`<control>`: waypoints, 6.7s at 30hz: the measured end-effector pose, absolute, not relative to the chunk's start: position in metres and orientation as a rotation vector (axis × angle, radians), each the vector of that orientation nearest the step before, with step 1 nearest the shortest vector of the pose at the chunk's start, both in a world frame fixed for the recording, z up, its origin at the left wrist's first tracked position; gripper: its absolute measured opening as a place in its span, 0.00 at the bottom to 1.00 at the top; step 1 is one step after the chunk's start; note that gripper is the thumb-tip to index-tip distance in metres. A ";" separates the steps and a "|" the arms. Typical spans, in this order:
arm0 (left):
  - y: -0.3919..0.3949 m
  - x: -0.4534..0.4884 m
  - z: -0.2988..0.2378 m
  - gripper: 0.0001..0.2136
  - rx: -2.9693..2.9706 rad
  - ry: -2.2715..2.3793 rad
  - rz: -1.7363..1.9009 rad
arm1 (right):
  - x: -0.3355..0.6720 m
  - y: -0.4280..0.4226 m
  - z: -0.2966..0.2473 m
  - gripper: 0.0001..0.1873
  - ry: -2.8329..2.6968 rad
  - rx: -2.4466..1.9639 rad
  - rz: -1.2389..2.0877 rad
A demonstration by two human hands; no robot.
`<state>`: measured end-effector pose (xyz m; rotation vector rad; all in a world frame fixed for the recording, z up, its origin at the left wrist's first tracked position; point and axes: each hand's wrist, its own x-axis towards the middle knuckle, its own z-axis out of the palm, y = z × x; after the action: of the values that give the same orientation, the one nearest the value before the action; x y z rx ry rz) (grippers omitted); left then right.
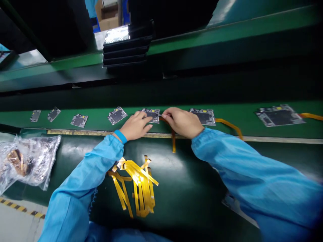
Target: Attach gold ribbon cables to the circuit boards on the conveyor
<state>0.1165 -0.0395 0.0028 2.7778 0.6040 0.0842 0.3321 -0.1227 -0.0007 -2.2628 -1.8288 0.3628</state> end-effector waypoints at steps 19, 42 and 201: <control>-0.010 -0.004 0.008 0.15 2.602 1.056 0.132 | 0.146 -0.152 0.017 0.08 -2.573 -1.403 0.874; 0.002 0.075 0.017 0.20 2.767 1.024 -0.136 | 0.167 -0.160 0.013 0.11 -2.307 -1.334 0.953; -0.121 0.221 0.006 0.33 3.016 0.867 -0.198 | 0.413 -0.140 -0.024 0.13 -1.824 -2.065 0.520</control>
<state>0.2210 -0.1206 0.0058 3.0157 0.8672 -0.1984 0.4130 -0.1404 -0.0237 -2.0652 -1.8242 0.5202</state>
